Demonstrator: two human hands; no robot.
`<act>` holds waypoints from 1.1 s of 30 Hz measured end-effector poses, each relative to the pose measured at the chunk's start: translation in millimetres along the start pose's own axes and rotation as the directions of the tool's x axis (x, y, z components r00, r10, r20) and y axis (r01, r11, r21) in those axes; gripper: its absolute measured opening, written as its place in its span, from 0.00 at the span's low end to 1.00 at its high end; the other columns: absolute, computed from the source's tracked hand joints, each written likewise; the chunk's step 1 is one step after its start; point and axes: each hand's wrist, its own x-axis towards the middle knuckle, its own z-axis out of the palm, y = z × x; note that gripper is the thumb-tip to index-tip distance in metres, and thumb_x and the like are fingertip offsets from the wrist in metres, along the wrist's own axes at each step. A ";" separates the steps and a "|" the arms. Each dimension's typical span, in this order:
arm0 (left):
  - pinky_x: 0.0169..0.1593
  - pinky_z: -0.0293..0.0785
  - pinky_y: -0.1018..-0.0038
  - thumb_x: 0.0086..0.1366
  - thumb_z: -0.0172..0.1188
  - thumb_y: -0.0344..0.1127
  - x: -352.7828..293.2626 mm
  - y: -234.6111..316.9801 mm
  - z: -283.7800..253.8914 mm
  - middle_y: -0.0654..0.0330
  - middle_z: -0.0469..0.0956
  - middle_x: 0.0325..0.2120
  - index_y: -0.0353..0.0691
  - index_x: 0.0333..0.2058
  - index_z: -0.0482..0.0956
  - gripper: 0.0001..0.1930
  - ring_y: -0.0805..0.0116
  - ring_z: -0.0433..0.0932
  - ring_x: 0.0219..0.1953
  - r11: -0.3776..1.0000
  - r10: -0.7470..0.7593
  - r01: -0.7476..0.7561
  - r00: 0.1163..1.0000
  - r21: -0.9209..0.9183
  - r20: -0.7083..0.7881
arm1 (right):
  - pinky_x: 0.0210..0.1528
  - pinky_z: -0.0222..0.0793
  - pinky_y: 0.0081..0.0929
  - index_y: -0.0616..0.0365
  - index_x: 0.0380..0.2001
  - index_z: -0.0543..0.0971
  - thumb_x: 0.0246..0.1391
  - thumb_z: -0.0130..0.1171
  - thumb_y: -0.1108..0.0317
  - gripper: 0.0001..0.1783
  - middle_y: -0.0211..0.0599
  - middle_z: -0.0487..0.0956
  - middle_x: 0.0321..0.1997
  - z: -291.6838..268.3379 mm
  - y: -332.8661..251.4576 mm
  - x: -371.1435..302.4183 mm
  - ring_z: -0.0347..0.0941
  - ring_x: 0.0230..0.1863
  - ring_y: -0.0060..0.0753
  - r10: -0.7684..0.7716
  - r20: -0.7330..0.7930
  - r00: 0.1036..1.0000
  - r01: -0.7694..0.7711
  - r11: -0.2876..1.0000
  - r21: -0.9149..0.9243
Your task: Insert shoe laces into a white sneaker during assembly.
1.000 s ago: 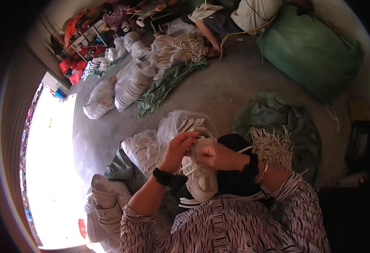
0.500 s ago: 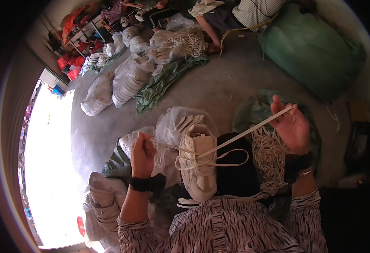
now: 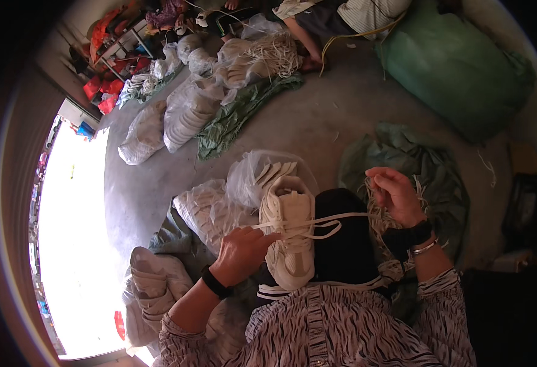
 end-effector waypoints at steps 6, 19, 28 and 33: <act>0.32 0.70 0.67 0.49 0.60 0.29 15.0 -7.7 8.2 0.63 0.73 0.23 0.47 0.32 0.77 0.09 0.61 0.74 0.28 0.999 -0.015 0.009 0.988 0.041 0.152 | 0.31 0.67 0.27 0.65 0.35 0.74 0.53 0.53 0.70 0.09 0.34 0.78 0.29 76.4 13.2 4.8 0.71 0.25 0.26 0.024 0.364 0.931 0.253 0.678 -0.691; 0.30 0.66 0.82 0.55 0.58 0.27 -8.8 -8.5 53.4 0.66 0.68 0.22 0.37 0.35 0.72 0.09 0.79 0.67 0.24 0.484 -0.594 0.456 0.798 -0.747 0.103 | 0.15 0.56 0.12 0.60 0.36 0.76 0.52 0.56 0.69 0.09 0.25 0.74 0.22 -10.6 39.2 -0.1 0.62 0.15 0.12 0.273 -0.063 0.960 -0.280 0.926 -0.253; 0.30 0.65 0.80 0.58 0.57 0.32 -17.5 -32.7 35.2 0.66 0.69 0.23 0.36 0.33 0.70 0.07 0.79 0.68 0.25 0.666 -0.602 0.537 0.797 -0.519 0.051 | 0.26 0.68 0.20 0.66 0.44 0.73 0.52 0.55 0.70 0.16 0.39 0.78 0.32 88.1 23.8 -57.8 0.75 0.27 0.21 0.306 0.328 0.894 0.002 0.729 -0.684; 0.19 0.57 0.83 0.61 0.53 0.30 14.9 -32.4 -11.1 0.68 0.67 0.18 0.40 0.36 0.69 0.05 0.81 0.60 0.15 0.072 -0.679 0.490 0.662 -0.869 0.317 | 0.29 0.69 0.20 0.64 0.44 0.74 0.53 0.53 0.72 0.14 0.37 0.78 0.34 77.9 28.1 -58.4 0.73 0.35 0.19 0.196 0.264 0.944 0.044 0.720 -0.692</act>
